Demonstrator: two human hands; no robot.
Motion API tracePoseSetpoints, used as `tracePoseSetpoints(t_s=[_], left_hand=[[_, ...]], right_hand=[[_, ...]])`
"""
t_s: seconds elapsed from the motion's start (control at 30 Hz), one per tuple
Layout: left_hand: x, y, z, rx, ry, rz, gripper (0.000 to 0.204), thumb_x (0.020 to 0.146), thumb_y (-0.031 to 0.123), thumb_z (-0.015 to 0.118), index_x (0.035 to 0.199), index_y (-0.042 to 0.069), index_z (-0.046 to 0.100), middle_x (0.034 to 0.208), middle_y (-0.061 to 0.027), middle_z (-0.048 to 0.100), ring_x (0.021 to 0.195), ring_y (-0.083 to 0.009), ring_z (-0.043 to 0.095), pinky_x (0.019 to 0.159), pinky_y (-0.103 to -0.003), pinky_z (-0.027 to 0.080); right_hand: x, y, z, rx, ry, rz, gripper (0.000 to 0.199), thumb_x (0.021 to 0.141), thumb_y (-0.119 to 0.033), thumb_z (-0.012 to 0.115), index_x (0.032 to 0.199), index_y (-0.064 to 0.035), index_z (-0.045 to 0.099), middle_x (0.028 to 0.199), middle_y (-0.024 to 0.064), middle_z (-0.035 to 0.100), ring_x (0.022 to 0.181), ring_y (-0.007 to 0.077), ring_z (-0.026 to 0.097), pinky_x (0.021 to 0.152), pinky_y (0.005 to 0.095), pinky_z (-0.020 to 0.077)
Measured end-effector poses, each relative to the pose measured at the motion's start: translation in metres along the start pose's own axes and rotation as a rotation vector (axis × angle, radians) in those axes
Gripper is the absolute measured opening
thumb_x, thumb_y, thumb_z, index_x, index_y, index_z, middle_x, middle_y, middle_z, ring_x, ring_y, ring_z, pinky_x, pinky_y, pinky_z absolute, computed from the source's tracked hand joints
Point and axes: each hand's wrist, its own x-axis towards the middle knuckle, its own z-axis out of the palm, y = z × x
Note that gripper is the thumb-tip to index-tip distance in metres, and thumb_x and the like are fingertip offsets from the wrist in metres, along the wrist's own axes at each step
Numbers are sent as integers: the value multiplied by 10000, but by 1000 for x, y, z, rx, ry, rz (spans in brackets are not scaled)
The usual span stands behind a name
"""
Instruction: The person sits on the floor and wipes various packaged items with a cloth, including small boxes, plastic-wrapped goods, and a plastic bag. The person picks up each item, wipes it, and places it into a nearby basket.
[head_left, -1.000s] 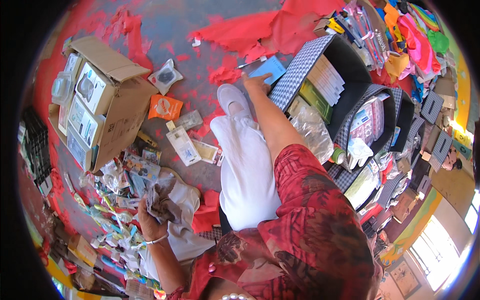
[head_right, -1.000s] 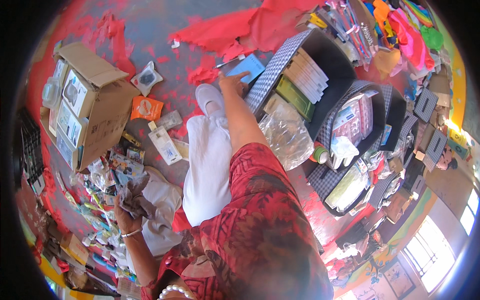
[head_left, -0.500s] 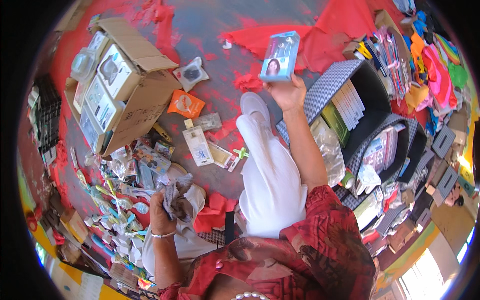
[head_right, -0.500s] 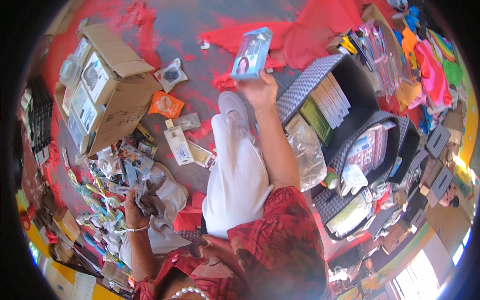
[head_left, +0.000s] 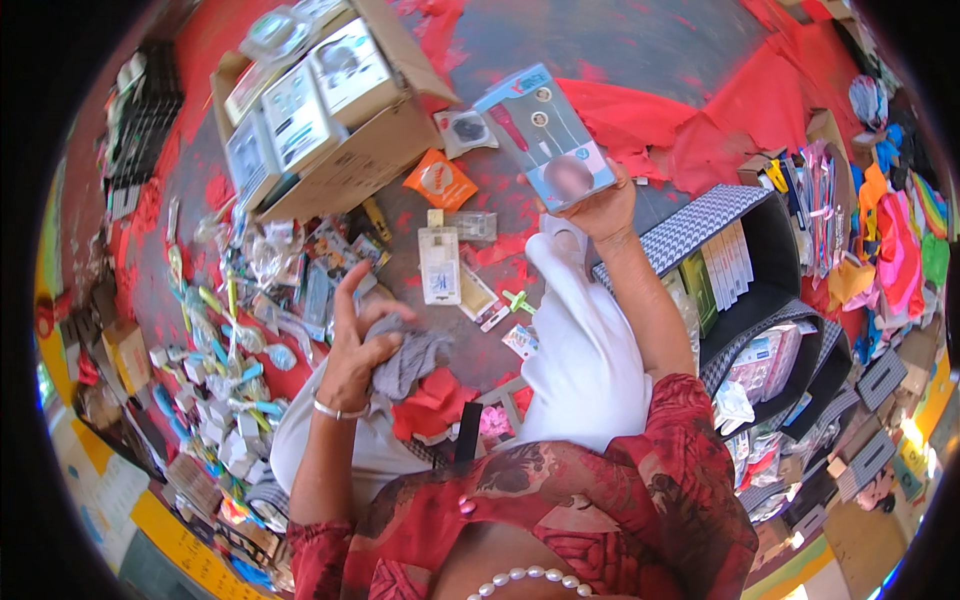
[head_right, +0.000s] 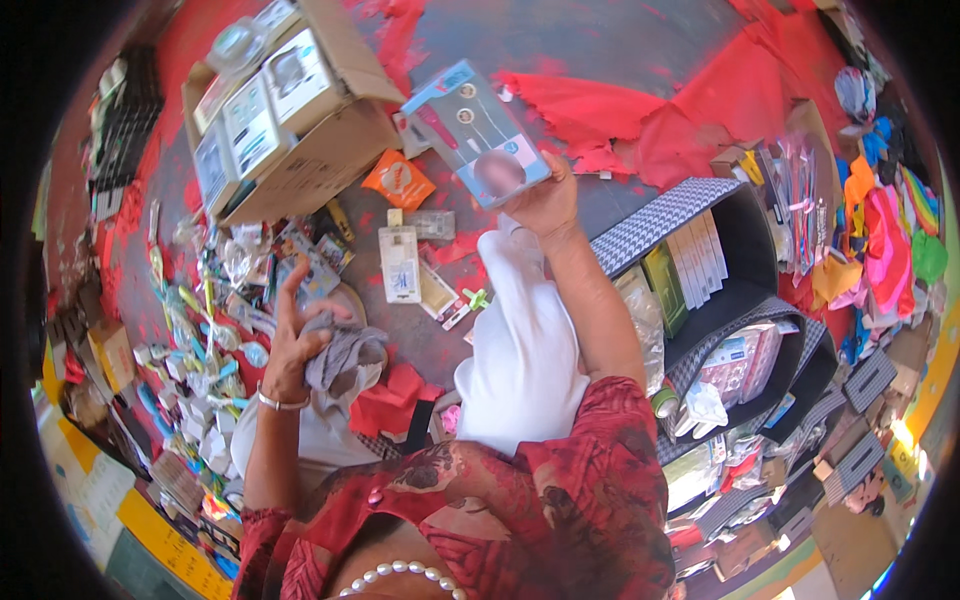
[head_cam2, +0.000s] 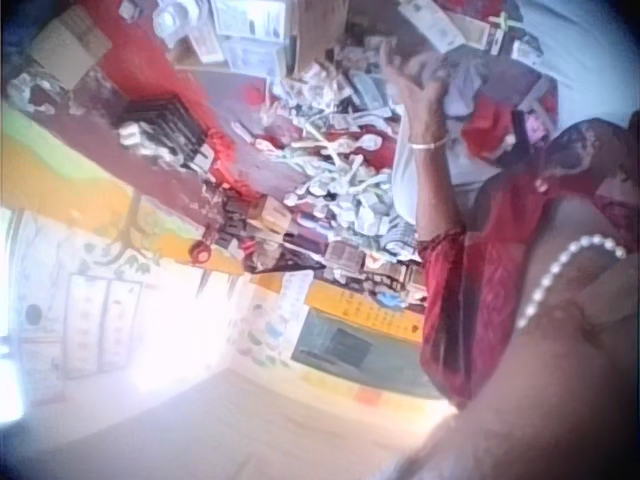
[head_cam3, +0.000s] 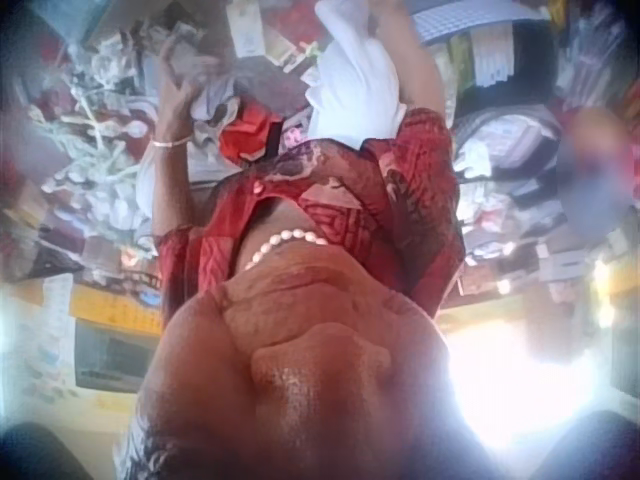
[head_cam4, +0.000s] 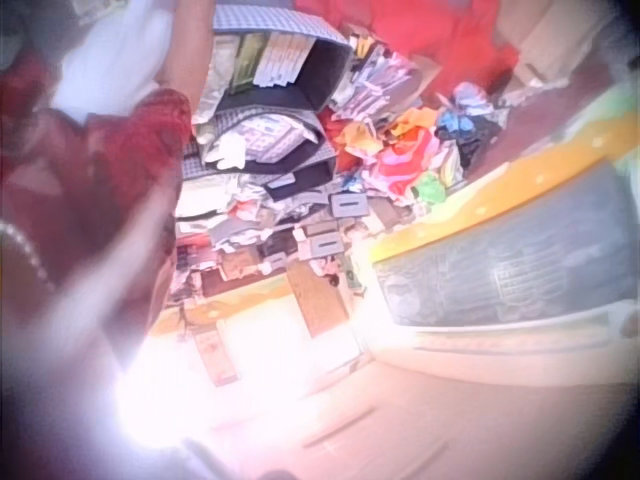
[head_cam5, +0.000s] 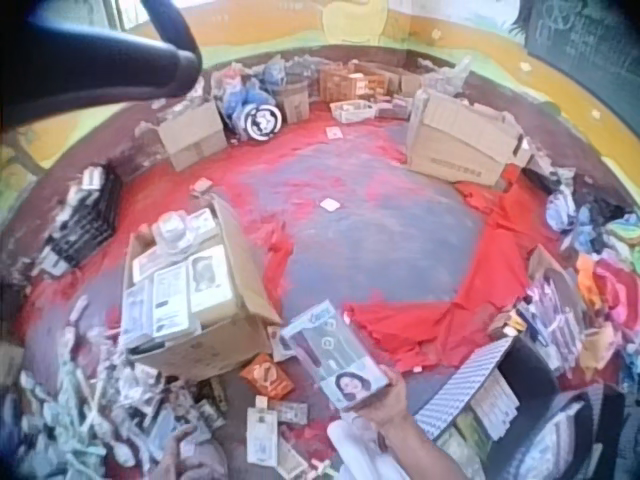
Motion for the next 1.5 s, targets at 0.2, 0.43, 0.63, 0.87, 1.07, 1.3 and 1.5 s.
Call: tracePoseSetpoints(t_s=[0.2, 0.43, 0.63, 0.87, 1.07, 1.3, 1.5], left_hand=[[-1, 20, -3, 29, -187, 244, 846, 817, 551, 520, 1422, 104, 134, 1073, -174, 576, 1012, -209, 547, 912, -289, 406], [-33, 29, -25, -544, -198, 112, 512, 870, 340, 557, 1239, 5, 444, 1082, -109, 596, 1038, -187, 560, 882, -301, 458], [-39, 26, -57, -704, -159, 384, 336, 847, 252, 567, 1102, 33, 544, 1009, -93, 626, 887, -194, 626, 793, -307, 519], [-32, 28, -65, -787, -223, 273, 392, 832, 385, 582, 1074, 77, 558, 946, -72, 633, 786, -198, 638, 674, -314, 542], [-40, 19, -64, -925, -212, 221, 566, 811, 493, 567, 1184, 75, 490, 1075, -116, 596, 965, -248, 591, 848, -389, 498], [-20, 20, -101, -626, 29, 78, 610, 719, 567, 595, 1158, 150, 517, 1060, -40, 600, 989, -241, 545, 870, -435, 404], [-21, 21, -89, -525, -82, 178, 640, 751, 237, 662, 1285, 42, 369, 1222, -125, 500, 1130, -234, 489, 986, -343, 358]], right_hand=[[10, 27, 96, -156, 48, 312, 524, 823, -390, 438, 1210, -43, 512, 1198, 131, 549, 1091, 316, 529, 886, 566, 393], [7, 89, 201, -185, -149, 667, 562, 907, -439, 274, 1284, -48, 416, 1145, 172, 568, 927, 383, 604, 583, 523, 528], [3, 123, 270, -1140, 118, 214, 559, 912, -522, 334, 1204, -78, 507, 1034, 90, 617, 870, 223, 594, 741, 362, 453], [-37, 199, 284, -2314, -676, -829, 554, 671, -263, 727, 1184, -189, 532, 1189, 110, 496, 1145, 275, 448, 977, 446, 296], [-15, 242, 238, -2398, -724, -1146, 335, 677, -140, 655, 1002, -127, 574, 1107, 134, 535, 1041, 289, 523, 909, 470, 339], [-4, 192, 261, -1538, -242, -588, 117, 728, -85, 578, 831, -30, 566, 795, 94, 590, 783, 215, 568, 715, 346, 448], [-5, 147, 274, -1025, 30, -843, 164, 767, -139, 551, 881, -34, 603, 773, 65, 585, 740, 139, 568, 696, 281, 455]])
